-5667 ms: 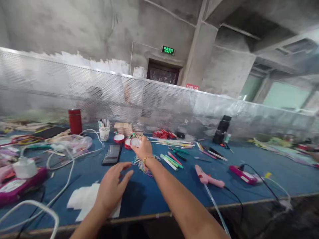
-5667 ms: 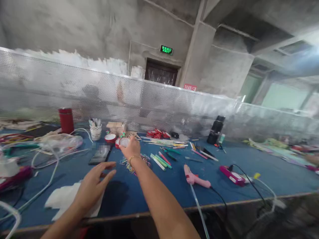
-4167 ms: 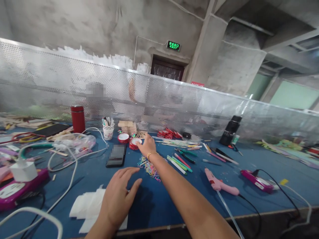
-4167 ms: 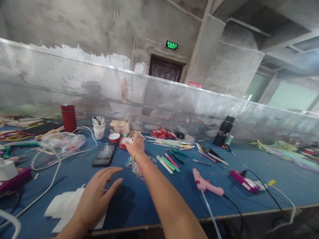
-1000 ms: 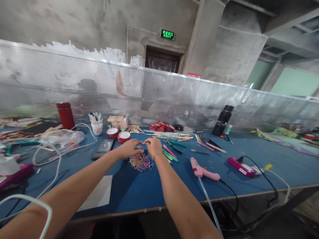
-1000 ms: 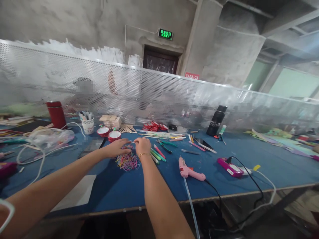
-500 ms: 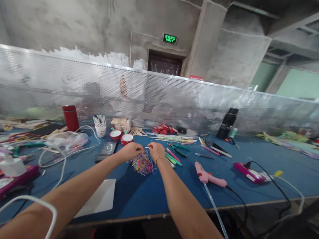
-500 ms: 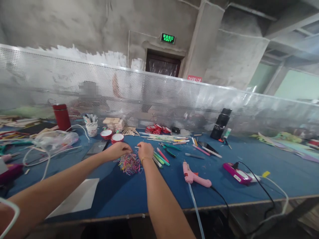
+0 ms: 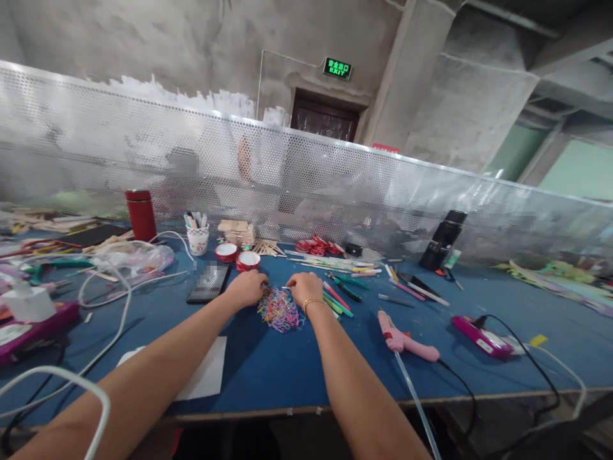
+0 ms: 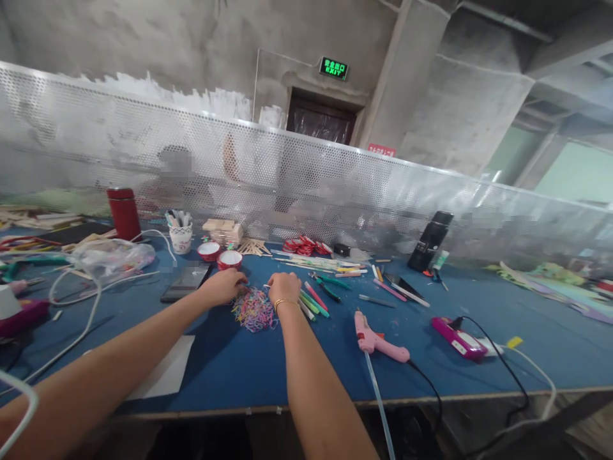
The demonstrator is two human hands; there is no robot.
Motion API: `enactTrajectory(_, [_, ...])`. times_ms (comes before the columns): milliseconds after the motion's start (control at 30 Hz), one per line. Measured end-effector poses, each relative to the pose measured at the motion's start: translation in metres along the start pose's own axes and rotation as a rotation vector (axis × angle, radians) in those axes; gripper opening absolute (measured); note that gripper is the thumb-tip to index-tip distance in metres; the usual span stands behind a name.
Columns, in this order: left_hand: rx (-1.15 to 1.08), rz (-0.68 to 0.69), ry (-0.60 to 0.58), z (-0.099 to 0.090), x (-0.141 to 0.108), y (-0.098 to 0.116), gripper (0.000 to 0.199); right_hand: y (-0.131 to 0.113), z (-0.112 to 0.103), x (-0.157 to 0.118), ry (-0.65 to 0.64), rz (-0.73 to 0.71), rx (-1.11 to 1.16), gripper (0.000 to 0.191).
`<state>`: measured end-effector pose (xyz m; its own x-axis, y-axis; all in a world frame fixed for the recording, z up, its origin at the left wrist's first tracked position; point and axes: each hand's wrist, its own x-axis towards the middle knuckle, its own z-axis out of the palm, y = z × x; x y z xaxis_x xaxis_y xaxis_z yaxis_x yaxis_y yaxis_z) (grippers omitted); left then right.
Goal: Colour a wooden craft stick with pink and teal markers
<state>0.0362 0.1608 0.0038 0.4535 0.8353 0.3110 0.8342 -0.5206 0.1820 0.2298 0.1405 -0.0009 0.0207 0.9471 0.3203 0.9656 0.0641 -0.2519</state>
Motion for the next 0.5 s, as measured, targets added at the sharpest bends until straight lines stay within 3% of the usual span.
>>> enactTrajectory(167, [-0.105, 0.024, -0.063, 0.0, 0.004, 0.003, 0.032, 0.001, -0.008, 0.0, 0.006, -0.041, 0.049, 0.021])
enactTrajectory(267, [-0.118, 0.042, 0.007, -0.006, 0.003, 0.012, 0.036, 0.001, -0.011, 0.0, 0.024, 0.002, 0.056, 0.018])
enactTrajectory(367, [-0.075, 0.132, 0.045, -0.007, -0.005, 0.028, 0.053, 0.002, -0.012, 0.0, 0.03, 0.037, 0.052, 0.018])
enactTrajectory(500, [-0.014, 0.311, -0.063, 0.002, -0.02, 0.054, 0.07, 0.006, -0.014, 0.0, 0.083, 0.097, 0.057, 0.021])
